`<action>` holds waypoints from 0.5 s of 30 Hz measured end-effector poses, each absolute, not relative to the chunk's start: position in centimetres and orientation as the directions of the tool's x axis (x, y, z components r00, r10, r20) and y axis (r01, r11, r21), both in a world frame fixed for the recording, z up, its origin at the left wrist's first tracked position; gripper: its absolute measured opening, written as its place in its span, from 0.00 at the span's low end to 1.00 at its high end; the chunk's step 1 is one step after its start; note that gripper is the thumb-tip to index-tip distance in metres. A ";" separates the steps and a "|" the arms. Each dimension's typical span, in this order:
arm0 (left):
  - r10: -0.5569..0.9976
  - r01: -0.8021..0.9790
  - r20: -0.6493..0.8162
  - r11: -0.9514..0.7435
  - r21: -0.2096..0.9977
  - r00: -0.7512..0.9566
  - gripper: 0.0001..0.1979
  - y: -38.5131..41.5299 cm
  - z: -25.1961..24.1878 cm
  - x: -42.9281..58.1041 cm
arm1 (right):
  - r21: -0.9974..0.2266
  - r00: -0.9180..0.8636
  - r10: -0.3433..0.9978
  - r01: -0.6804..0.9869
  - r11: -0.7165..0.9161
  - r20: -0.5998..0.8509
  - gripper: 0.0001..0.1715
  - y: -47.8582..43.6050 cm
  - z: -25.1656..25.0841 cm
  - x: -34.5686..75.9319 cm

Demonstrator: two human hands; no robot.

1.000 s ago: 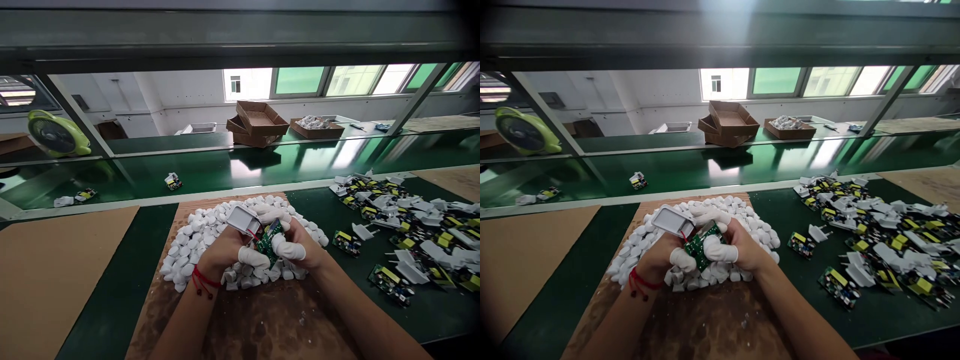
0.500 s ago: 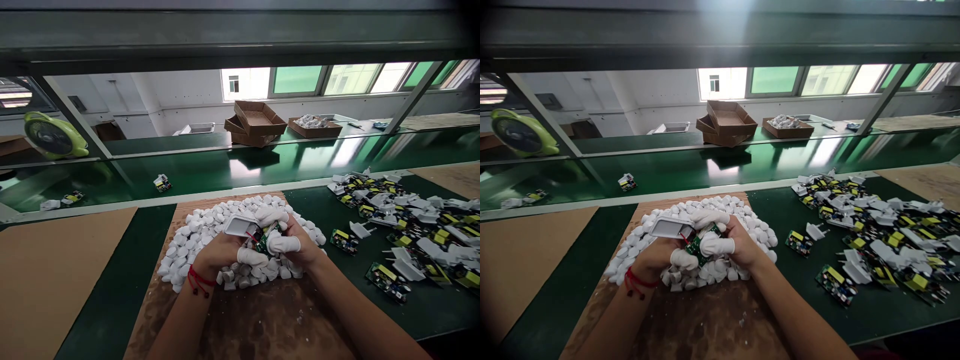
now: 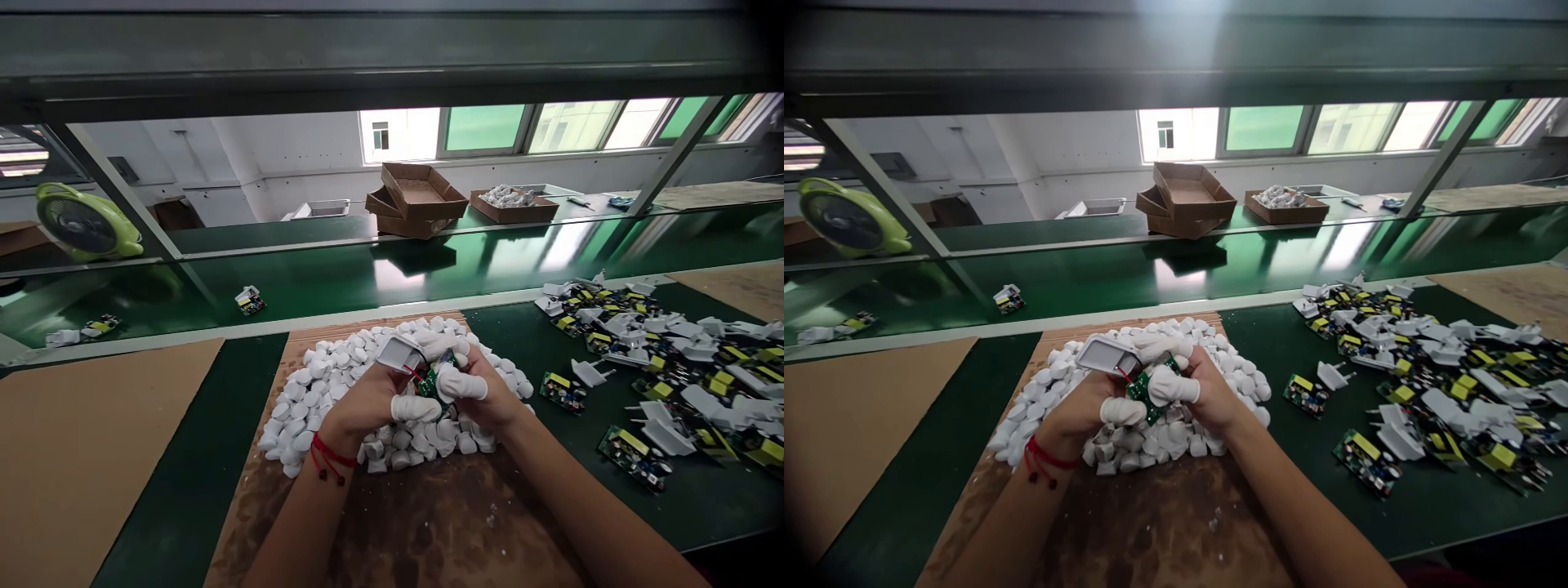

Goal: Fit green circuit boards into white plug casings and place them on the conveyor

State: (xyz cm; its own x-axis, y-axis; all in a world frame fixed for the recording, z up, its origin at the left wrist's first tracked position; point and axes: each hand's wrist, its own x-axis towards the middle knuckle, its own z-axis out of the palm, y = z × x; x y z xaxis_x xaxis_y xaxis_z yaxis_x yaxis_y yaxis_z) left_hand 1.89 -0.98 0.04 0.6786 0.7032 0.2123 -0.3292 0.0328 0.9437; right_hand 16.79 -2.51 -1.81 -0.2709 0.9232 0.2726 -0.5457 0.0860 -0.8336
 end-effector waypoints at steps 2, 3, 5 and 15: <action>0.677 -0.287 0.201 0.016 0.958 0.708 0.40 -0.9 0.2 1.6 | -0.840 -0.307 0.908 -0.537 0.080 0.283 0.14 -2.6 -1.5 16.9; 0.664 -0.267 0.196 0.006 0.964 0.722 0.40 -0.9 0.3 1.4 | -0.846 -0.326 0.900 -0.527 0.081 0.289 0.13 -2.6 -1.4 17.0; 0.637 -0.239 0.187 -0.003 0.971 0.748 0.39 -0.9 0.4 1.1 | -0.859 -0.351 0.887 -0.504 0.089 0.299 0.12 -2.6 -1.3 17.2; 0.635 -0.288 0.188 0.057 0.956 0.749 0.40 -1.1 0.3 1.4 | -0.866 -0.366 0.859 -0.475 0.159 0.358 0.15 -2.3 -2.4 17.6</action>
State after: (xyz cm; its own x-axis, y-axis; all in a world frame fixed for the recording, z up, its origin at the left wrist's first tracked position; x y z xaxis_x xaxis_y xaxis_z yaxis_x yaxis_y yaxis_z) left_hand 1.39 -1.13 0.27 0.7495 0.6347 0.1884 -0.2883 0.0566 0.9559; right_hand 17.56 -2.27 -2.45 -0.3664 0.8587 0.3583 -0.4747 0.1587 -0.8657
